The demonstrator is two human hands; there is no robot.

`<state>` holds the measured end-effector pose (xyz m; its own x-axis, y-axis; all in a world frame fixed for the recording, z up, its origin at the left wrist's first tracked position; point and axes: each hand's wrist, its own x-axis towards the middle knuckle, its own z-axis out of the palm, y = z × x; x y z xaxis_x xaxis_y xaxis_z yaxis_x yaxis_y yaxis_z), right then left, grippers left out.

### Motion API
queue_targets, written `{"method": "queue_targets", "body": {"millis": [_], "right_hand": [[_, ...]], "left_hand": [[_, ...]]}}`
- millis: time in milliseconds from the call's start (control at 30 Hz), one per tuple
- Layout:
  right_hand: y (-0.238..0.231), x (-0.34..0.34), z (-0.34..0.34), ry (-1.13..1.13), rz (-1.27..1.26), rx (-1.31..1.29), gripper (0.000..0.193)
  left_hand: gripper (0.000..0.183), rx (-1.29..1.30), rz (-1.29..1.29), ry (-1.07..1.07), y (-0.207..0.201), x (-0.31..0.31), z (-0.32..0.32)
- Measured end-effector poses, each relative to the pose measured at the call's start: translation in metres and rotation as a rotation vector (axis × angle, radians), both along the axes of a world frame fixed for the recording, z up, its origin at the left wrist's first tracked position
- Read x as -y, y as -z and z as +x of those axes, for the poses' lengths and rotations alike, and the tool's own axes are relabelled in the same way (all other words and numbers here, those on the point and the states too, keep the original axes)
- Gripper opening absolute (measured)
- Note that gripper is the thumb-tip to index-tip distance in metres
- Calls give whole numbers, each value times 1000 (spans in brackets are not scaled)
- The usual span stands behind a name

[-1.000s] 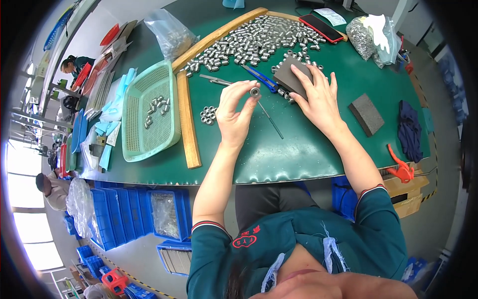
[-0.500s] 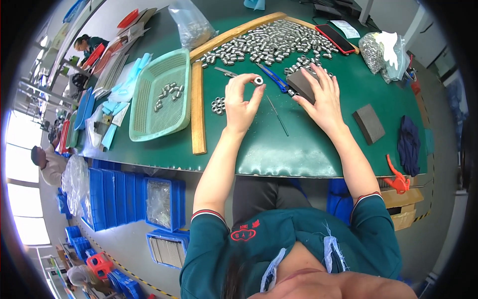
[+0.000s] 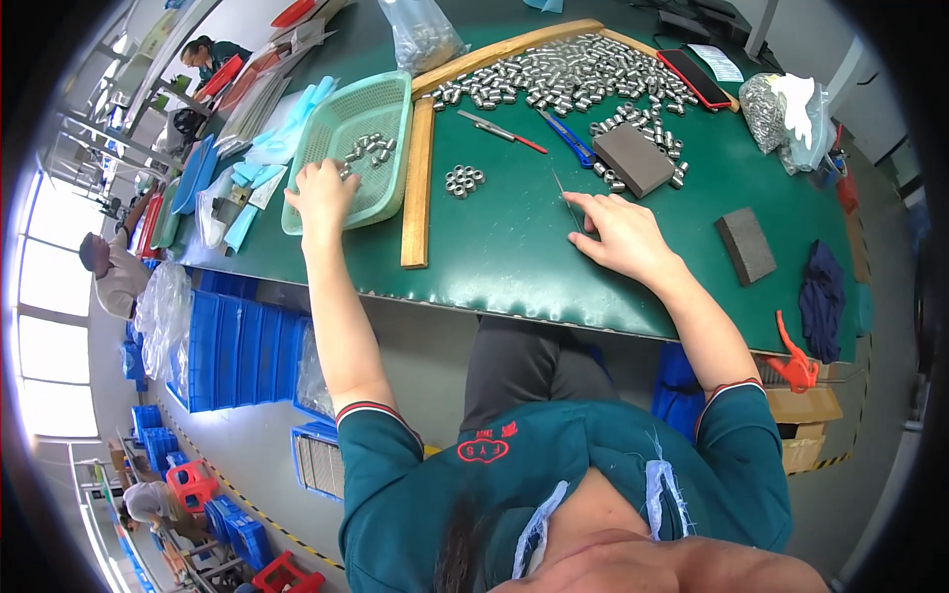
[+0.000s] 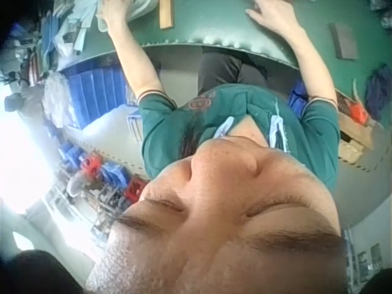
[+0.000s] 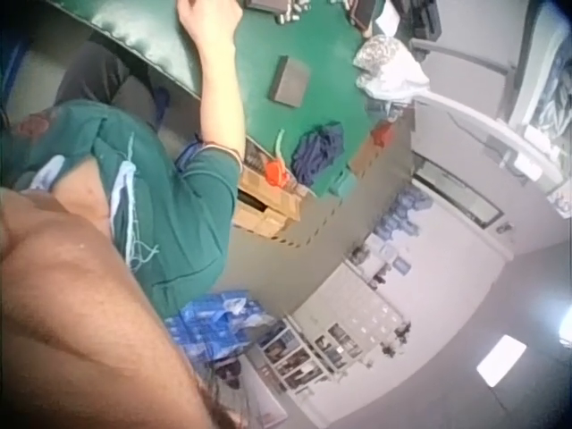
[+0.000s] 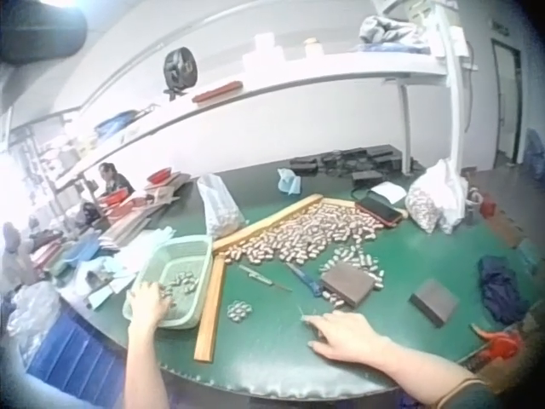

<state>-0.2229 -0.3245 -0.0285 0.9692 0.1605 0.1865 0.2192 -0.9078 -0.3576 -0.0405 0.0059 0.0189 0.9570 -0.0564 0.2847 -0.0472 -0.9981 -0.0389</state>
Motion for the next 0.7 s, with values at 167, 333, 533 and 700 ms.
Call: {"method": "queue_targets", "body": {"millis": [167,333,533,700], "right_hand": [[7,-1,-2,62,-52,-5,51],[0,0,-6,57,-91,10,52],[2,-1,-6,38,-73,35,52],[-4,1,-8,79,-148,32,51]], "left_hand": [[26,221,-274,570,11,33,-6],[24,77,-35,700,34,98,-32],[25,-102,143,584,49,119,-31],[17,69,-10,803,43,132,-33]]}}
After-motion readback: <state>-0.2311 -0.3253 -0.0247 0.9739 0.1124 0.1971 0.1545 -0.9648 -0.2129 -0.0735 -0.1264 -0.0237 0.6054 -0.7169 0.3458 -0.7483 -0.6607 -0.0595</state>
